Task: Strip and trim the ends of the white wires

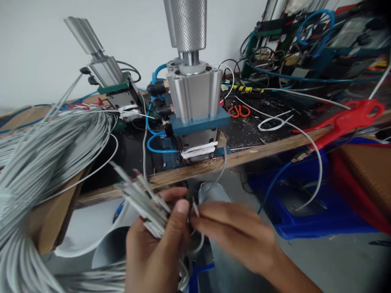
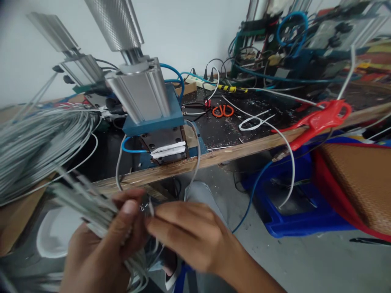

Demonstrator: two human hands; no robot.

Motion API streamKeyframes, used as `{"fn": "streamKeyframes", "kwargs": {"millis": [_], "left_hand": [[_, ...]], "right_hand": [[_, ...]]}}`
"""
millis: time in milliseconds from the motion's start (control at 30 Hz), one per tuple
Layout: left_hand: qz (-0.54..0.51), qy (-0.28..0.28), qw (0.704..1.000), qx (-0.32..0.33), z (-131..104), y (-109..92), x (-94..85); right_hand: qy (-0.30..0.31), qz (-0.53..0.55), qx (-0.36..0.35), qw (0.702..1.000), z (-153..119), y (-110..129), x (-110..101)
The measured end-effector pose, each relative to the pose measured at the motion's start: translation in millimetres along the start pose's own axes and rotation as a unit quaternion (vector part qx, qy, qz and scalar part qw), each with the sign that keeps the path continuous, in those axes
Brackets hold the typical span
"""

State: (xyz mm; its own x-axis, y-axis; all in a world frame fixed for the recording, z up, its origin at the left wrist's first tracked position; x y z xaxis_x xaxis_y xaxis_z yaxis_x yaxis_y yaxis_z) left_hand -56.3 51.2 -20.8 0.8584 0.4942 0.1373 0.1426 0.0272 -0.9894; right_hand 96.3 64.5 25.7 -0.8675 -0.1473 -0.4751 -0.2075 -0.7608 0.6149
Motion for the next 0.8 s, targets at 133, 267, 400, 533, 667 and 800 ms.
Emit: {"fn": "streamKeyframes", "kwargs": {"millis": [133, 267, 400, 533, 667, 800], "left_hand": [[-0.029, -0.114, 0.990, 0.084, -1, -39, -5.8], [-0.057, -0.120, 0.984, 0.121, 3, -54, -0.8], [-0.069, -0.108, 0.985, 0.113, 10, -59, 1.8], [-0.067, -0.128, 0.986, 0.086, 11, -66, 0.8], [-0.056, -0.118, 0.987, 0.096, 13, -74, 4.4], [-0.054, -0.115, 0.988, 0.091, 15, -74, 5.6]], "right_hand": [[-0.117, -0.008, 0.062, 0.991, 27, -25, -14], [-0.165, 0.001, 0.069, 0.984, 41, -34, -13], [-0.191, -0.022, 0.078, 0.978, 46, -37, -13], [-0.198, -0.026, 0.089, 0.976, 49, -41, -16], [-0.192, -0.020, 0.085, 0.978, 53, -41, -15], [-0.180, -0.041, 0.093, 0.978, 56, -41, -13]]}}
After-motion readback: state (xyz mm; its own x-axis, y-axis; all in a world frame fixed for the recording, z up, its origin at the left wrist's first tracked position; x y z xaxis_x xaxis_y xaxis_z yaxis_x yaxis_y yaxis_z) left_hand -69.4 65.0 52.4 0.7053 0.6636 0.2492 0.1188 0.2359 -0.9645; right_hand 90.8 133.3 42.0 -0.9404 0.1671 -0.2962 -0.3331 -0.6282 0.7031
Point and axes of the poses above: each hand's wrist, its own z-axis towards the middle knuckle, its own x-axis out of the palm, y = z × x, the point moved 10 cm from there along z, towards the middle knuckle, and after that the axes turned 12 degrees about x, right-handed, at the moved point
